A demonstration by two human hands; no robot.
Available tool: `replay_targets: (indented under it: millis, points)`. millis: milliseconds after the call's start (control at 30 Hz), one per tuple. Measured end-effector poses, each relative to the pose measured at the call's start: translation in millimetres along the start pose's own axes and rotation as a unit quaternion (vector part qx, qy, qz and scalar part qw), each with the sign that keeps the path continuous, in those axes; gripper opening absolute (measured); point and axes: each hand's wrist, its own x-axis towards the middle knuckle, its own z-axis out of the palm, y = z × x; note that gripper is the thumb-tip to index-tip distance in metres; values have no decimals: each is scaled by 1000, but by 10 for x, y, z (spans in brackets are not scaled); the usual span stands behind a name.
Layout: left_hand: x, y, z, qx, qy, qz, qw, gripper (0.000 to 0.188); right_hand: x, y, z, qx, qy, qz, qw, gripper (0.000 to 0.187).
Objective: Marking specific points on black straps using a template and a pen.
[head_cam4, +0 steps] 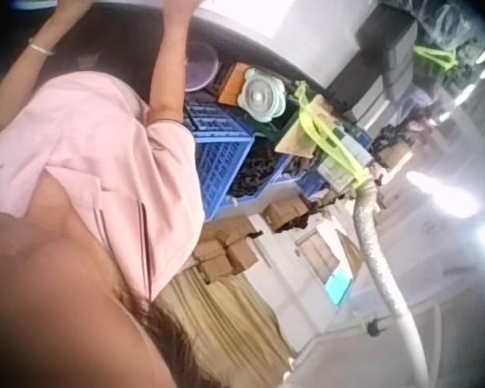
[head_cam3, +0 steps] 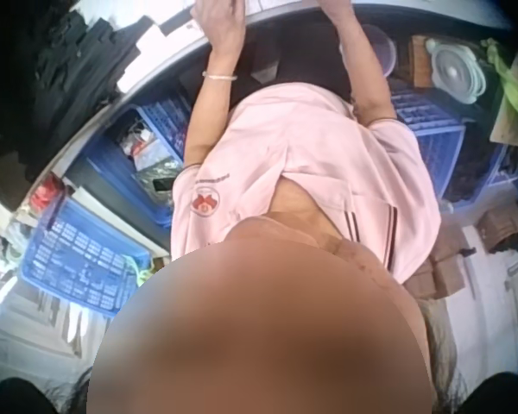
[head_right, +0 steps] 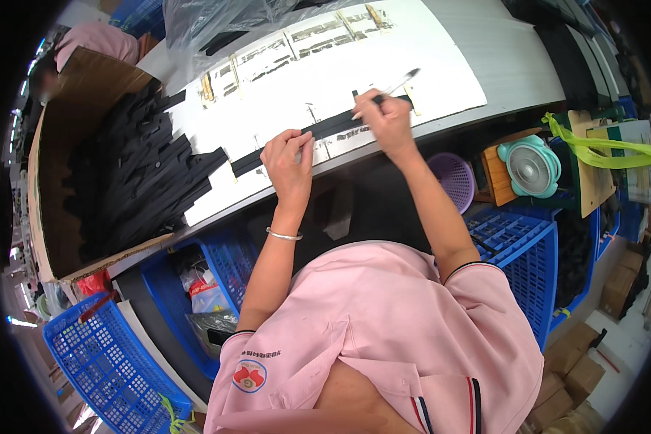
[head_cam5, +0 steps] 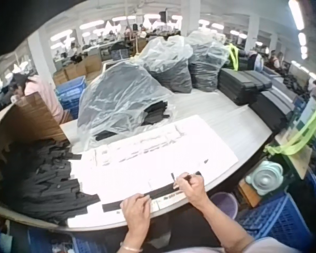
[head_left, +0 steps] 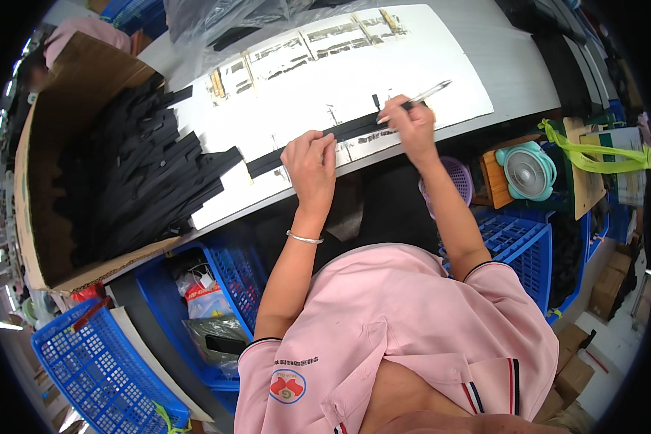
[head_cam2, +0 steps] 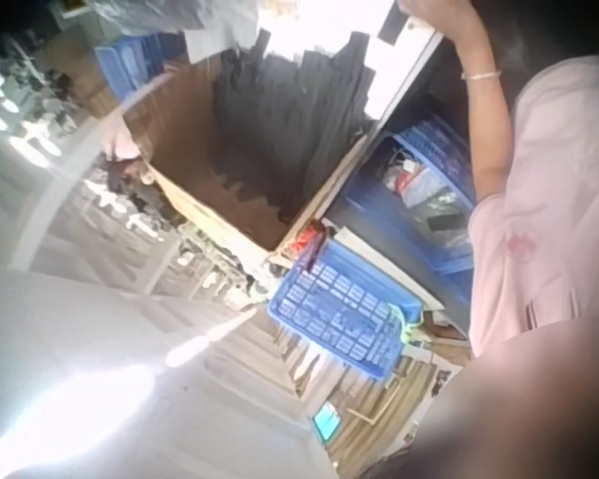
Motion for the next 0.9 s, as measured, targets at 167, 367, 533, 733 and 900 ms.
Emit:
replay_targets:
  millis: [167,367,533,733,900]
  points:
    - [-3,48,18,4,-7,0,1000,10,204,142,-373,-83,36,30,995,22]
    - [152,360,252,-39,-30,37,998,17,210,294,-375,-92,25,8,995,20]
    - [332,566,627,-63,-39,84,994,14,209,329,-375,-113,13,-2,993,19]
    - [296,556,761,-54,-47,63,995,12,212,365,-398,-150,6,-33,988,21]
    - [273,552,779,-53,-44,60,996,13,198,361,-391,-170,7,-51,984,21]
